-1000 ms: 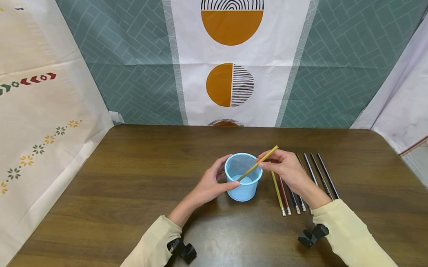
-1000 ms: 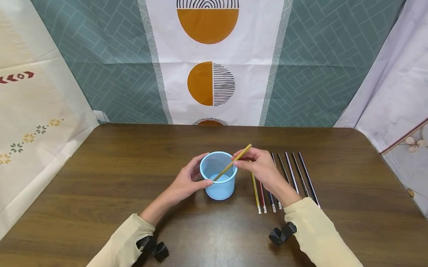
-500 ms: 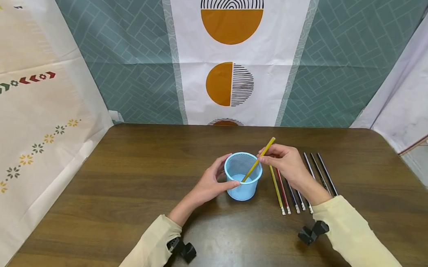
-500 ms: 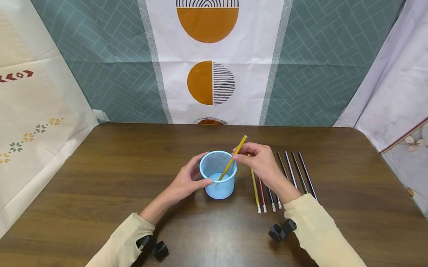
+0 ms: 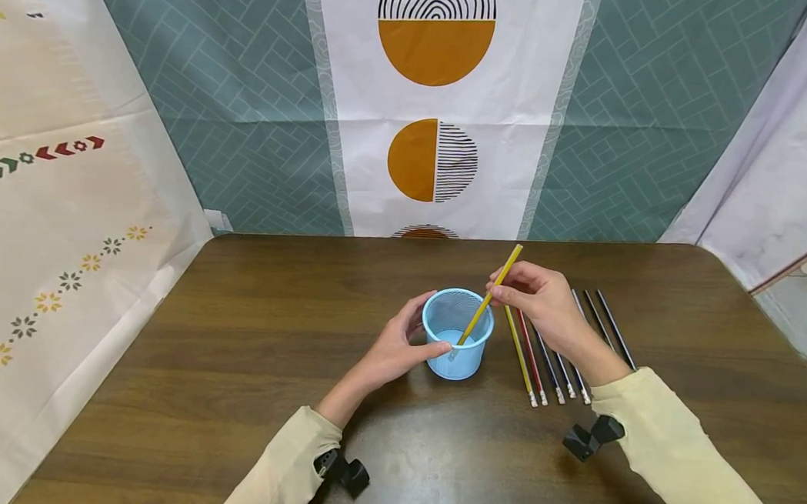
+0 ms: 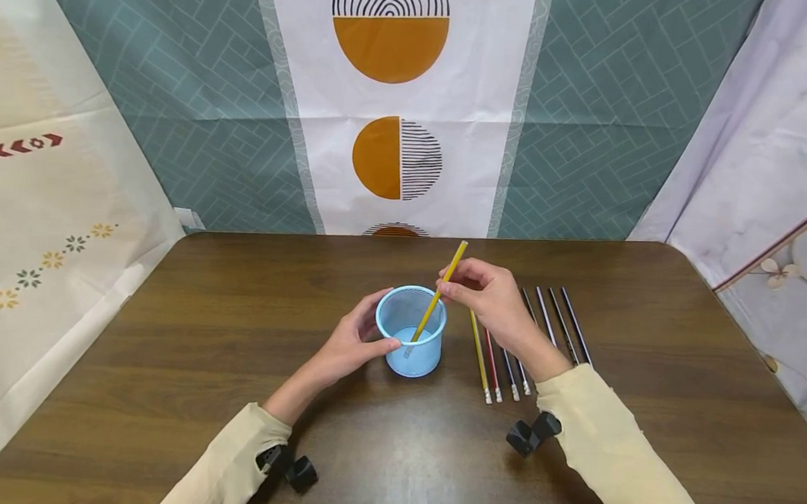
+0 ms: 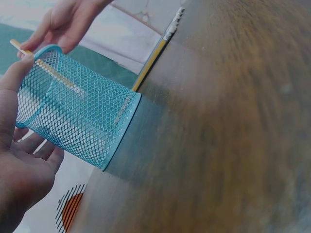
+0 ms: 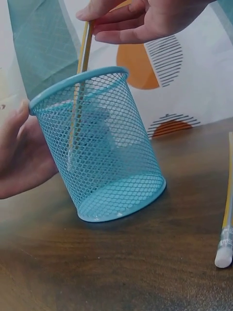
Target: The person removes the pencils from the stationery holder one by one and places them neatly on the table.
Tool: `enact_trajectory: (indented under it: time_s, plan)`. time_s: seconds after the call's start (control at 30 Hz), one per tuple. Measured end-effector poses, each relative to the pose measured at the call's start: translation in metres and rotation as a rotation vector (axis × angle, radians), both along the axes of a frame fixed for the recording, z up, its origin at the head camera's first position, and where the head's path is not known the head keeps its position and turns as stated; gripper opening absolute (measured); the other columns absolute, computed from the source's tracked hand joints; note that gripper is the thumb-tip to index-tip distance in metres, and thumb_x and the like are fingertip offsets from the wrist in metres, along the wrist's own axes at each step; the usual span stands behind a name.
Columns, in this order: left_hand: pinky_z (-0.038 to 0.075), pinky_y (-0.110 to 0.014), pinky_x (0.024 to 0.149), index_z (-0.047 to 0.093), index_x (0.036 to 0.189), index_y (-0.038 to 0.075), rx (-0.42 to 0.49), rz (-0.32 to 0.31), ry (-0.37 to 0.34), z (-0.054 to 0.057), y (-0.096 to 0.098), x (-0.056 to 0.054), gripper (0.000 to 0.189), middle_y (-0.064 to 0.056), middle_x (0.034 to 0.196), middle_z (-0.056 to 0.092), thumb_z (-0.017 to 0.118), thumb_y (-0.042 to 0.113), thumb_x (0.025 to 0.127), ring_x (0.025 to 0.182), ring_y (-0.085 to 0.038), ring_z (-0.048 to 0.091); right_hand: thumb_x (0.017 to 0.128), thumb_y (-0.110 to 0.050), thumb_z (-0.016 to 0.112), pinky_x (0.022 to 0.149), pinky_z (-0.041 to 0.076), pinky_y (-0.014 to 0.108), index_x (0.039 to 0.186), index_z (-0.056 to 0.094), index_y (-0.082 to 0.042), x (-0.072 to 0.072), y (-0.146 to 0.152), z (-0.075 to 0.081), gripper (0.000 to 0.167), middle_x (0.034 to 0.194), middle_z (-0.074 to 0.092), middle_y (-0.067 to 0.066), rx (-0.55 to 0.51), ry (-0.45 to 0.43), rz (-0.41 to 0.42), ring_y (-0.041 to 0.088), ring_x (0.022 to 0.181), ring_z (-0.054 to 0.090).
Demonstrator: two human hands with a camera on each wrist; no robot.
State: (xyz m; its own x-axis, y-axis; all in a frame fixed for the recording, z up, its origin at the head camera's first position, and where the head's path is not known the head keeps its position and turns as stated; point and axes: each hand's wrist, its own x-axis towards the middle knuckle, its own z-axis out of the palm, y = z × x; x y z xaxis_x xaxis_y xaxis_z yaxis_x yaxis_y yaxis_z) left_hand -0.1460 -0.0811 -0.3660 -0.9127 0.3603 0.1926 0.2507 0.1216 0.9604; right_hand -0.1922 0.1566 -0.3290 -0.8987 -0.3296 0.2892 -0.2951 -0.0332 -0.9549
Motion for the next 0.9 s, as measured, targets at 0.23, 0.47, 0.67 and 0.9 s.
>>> enact_trajectory:
  time_s: [0.23,0.47,0.67,0.9]
  plan:
    - [0.034,-0.044,0.107,0.033,0.147,0.002,0.005,0.009,0.011,-0.021,-0.001,-0.010,0.076,-0.017,0.142,0.047,0.073,0.000,0.083,0.131,-0.027,0.043,0.087,0.003,0.068,0.077,0.056,0.032,0.100,0.060,0.012,0.003,0.001,0.010,0.018,0.090,0.069,0.008,0.044,0.048,-0.006,0.018,0.080,0.067]
    - [0.036,-0.044,0.106,0.036,0.146,0.006,0.005,0.011,0.025,-0.022,-0.003,-0.010,0.074,-0.013,0.139,0.049,0.076,0.006,0.083,0.129,-0.023,0.045,0.087,-0.001,0.070,0.076,0.056,0.031,0.099,0.060,0.012,0.006,0.003,0.026,0.020,0.089,0.068,0.011,0.044,0.100,-0.030,0.017,0.081,0.067]
    - [0.036,-0.044,0.106,0.036,0.146,0.007,-0.006,0.016,0.017,-0.022,-0.002,-0.010,0.074,-0.012,0.140,0.049,0.076,0.008,0.083,0.130,-0.023,0.045,0.087,0.003,0.069,0.075,0.056,0.031,0.097,0.064,0.003,0.008,0.008,0.038,0.011,0.088,0.068,0.008,-0.001,0.126,-0.045,0.016,0.080,0.068]
    - [0.036,-0.042,0.106,0.036,0.146,0.008,-0.005,0.020,0.018,-0.022,-0.003,-0.010,0.075,-0.011,0.140,0.049,0.076,0.007,0.082,0.130,-0.022,0.045,0.087,0.006,0.067,0.075,0.056,0.028,0.098,0.066,0.000,0.012,0.014,0.051,0.012,0.090,0.069,0.003,-0.009,0.168,-0.089,0.014,0.081,0.068]
